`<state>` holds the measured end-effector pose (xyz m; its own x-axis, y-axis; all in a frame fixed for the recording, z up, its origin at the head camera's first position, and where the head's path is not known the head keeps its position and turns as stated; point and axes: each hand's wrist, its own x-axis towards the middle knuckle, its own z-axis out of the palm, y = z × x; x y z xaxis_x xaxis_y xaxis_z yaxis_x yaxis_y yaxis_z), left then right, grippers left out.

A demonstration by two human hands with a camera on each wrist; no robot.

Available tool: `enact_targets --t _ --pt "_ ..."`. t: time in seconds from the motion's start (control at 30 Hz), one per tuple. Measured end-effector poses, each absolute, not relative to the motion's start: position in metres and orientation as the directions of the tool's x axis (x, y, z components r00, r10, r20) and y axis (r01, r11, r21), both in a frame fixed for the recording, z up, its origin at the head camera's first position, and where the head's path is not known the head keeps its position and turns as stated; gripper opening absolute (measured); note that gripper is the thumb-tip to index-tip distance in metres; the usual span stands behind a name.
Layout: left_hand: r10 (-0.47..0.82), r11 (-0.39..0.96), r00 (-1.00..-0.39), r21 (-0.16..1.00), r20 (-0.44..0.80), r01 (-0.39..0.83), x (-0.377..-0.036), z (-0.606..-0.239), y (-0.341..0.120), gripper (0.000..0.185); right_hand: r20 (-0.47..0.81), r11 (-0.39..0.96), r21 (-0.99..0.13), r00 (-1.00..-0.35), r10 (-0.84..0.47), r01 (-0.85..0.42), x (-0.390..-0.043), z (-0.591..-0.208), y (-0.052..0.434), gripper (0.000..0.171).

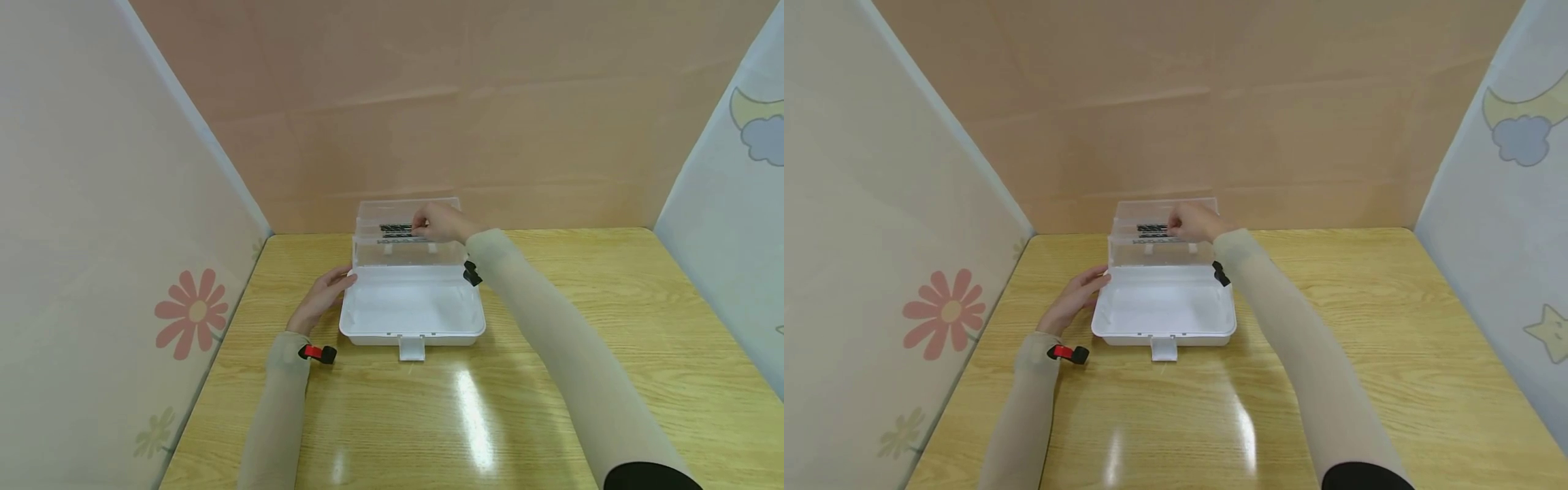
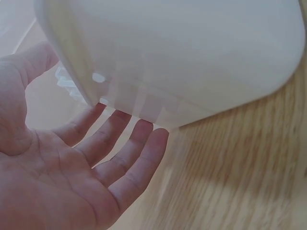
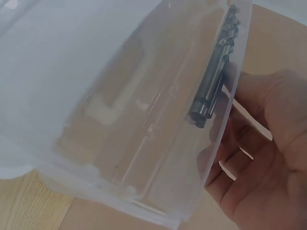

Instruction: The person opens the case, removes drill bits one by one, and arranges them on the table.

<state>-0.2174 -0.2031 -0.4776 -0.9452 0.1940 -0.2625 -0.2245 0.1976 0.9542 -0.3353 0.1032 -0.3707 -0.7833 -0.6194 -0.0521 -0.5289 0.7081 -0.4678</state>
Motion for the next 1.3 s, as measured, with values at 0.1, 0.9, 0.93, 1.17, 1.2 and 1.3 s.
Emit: enact_targets --t 0.1,0.9,0.93,1.17,1.2,1.3 --pt "0.189 0.198 -0.946 0.954 -0.262 -0.224 -0.217 -0.477 -0.203 0.069 -0.063 0.712 -0.472 -0.785 -0.616 -0.521 -0.335 -0.371 0.102 0.013" --pt "0.188 0.203 -0.945 0.952 -0.266 -0.228 -0.222 -0.481 -0.201 0.070 -0.060 0.715 -0.495 -0.802 -0.595 -0.494 -0.337 -0.374 0.107 0.021" --pt "0.186 0.201 -0.946 0.952 -0.267 -0.230 -0.222 -0.481 -0.201 0.070 -0.054 0.712 -0.501 -0.803 -0.593 -0.492 -0.337 -0.374 0.108 0.021" --pt "0.178 0.204 -0.947 0.952 -0.267 -0.230 -0.223 -0.482 -0.203 0.069 -0.036 0.699 -0.566 -0.835 -0.550 -0.436 -0.338 -0.377 0.112 0.021" --pt "0.177 0.202 -0.947 0.952 -0.267 -0.231 -0.223 -0.482 -0.203 0.069 -0.035 0.698 -0.577 -0.841 -0.540 -0.424 -0.338 -0.378 0.113 0.021" --pt "0.176 0.201 -0.948 0.952 -0.265 -0.229 -0.223 -0.482 -0.203 0.069 -0.024 0.683 -0.610 -0.853 -0.522 -0.401 -0.339 -0.380 0.118 0.022"
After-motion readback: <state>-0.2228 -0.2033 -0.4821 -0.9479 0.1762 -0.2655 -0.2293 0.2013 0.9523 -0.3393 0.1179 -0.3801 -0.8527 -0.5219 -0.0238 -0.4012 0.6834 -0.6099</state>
